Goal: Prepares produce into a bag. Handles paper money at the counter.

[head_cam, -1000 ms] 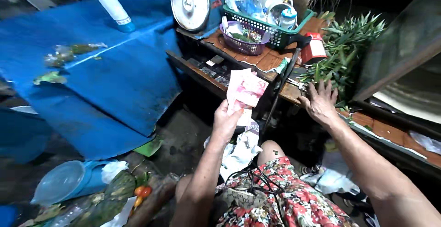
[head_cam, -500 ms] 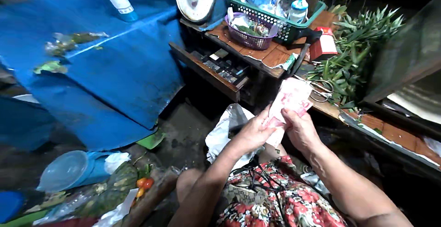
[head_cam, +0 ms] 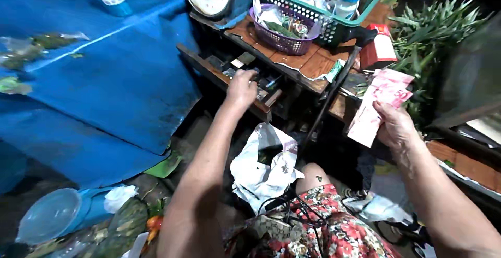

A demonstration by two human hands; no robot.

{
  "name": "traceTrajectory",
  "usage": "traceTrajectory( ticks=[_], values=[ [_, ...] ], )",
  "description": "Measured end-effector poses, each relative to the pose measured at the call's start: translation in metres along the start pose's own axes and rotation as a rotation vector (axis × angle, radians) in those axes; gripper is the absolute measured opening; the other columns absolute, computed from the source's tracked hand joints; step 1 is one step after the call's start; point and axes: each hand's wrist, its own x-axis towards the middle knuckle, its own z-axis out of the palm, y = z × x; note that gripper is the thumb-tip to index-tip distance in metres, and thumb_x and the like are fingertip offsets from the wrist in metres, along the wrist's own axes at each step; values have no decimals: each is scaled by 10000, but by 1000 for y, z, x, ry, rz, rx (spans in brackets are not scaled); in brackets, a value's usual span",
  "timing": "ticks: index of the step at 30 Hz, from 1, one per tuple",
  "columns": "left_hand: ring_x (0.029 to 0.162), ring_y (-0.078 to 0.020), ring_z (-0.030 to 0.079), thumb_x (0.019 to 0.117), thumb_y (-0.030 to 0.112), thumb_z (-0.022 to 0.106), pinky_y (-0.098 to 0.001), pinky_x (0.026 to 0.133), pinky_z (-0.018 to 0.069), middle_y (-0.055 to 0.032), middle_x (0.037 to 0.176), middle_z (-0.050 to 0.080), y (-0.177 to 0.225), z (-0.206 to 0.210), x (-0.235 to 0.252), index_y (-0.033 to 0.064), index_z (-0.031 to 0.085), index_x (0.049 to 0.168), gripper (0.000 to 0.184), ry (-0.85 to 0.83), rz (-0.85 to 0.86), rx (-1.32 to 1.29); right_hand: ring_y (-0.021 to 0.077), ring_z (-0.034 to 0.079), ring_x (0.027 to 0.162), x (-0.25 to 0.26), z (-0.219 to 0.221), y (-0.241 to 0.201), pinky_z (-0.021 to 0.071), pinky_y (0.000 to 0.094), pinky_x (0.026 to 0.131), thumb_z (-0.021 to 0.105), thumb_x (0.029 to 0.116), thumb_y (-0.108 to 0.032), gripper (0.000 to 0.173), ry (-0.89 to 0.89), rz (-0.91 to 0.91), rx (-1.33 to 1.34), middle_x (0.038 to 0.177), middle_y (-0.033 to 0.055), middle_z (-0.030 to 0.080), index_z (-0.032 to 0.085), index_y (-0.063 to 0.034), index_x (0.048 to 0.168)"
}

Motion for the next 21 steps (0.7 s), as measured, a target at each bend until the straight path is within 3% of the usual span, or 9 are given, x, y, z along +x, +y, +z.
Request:
traceTrajectory(
  ticks=[2, 6, 11, 15, 17, 19, 21],
  values=[
    [1326, -430, 526, 1031, 79, 509, -591, 1118, 411, -286, 1408, 537, -14, -7, 30, -7, 578, 1398, 383, -16, -55, 83, 145, 730, 881, -2, 1, 1, 630, 352, 815, 542, 1015, -138, 176, 16, 27, 78, 974, 40, 734, 572, -118, 1187],
    [1327, -461, 516, 1051, 109, 481, -624, 1106, 405, -304, 1419, 519, -33, -9, 83, -20, 550, 1407, 384, -62, -143, 188, 130, 731, 832, 0, 3, 1, 633, 329, 786, 613, 946, -126, 194, 20, 36, 93, 929, 36, 740, 604, -122, 1140],
    [1329, -497, 504, 1088, 239, 467, -672, 1082, 404, -317, 1428, 505, -39, -2, 125, -48, 539, 1382, 417, -189, -238, 285, 116, 736, 833, -1, 3, 0, 637, 311, 785, 630, 936, -121, 204, 60, 61, 99, 914, 21, 745, 579, -107, 1132],
    [1365, -472, 480, 1081, 359, 445, -721, 1105, 298, -300, 1427, 534, -54, 6, 144, -45, 559, 1377, 514, -242, -267, 426, 82, 736, 836, -2, 5, -4, 634, 275, 779, 625, 939, -126, 183, 67, 74, 82, 919, -11, 754, 594, -137, 1119],
    [1396, -482, 438, 1054, 364, 510, -748, 1108, 274, -302, 1466, 495, -59, 8, 150, -38, 536, 1408, 536, -244, -276, 413, 80, 739, 834, -1, 2, -4, 634, 269, 774, 648, 938, -144, 179, 51, 96, 79, 924, -12, 760, 613, -148, 1113],
    [1395, -496, 427, 975, 337, 656, -751, 1096, 296, -301, 1483, 471, -60, 10, 152, -28, 528, 1424, 594, -228, -269, 423, 83, 741, 826, 1, -1, -4, 637, 268, 752, 681, 927, -162, 199, 22, 127, 81, 927, -8, 761, 616, -158, 1115],
    [1374, -491, 448, 928, 318, 716, -741, 1089, 311, -292, 1464, 491, -57, 9, 153, -27, 572, 1379, 586, -216, -256, 469, 94, 744, 809, 4, -3, -4, 642, 277, 727, 731, 902, -182, 215, 3, 157, 107, 926, 5, 764, 651, -162, 1101]
  ],
)
